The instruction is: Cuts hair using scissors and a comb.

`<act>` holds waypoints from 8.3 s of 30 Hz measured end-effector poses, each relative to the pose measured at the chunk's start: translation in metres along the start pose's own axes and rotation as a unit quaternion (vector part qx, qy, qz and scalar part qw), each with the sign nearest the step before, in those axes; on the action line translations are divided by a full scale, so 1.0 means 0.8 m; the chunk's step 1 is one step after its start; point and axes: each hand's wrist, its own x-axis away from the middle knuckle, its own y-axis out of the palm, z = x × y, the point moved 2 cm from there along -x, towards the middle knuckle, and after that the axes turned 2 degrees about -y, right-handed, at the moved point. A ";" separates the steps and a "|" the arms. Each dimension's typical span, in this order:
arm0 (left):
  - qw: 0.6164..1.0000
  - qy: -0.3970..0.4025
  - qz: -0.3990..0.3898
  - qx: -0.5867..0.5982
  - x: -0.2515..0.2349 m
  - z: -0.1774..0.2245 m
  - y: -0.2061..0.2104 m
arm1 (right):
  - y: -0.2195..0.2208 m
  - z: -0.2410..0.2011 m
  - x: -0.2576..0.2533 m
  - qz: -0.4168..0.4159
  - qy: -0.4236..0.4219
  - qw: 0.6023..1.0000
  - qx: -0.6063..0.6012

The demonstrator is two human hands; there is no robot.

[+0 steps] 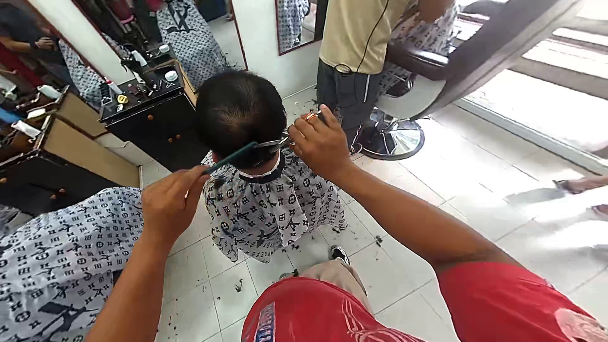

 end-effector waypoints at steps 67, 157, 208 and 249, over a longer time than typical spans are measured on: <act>0.983 0.059 -0.009 -0.171 -0.026 0.062 0.047 | 0.005 0.007 0.032 -0.030 0.045 0.991 -0.126; 0.710 -0.568 0.290 -0.298 -0.150 0.265 0.183 | 0.175 0.213 -0.249 0.002 -0.405 0.833 -0.377; 0.700 -0.460 0.138 -0.528 -0.200 0.234 0.279 | 0.269 0.176 -0.230 0.121 -0.421 0.774 -0.458; 0.736 -0.496 0.028 -0.459 -0.238 0.235 0.286 | 0.300 0.232 -0.198 -0.123 -0.085 0.566 -0.811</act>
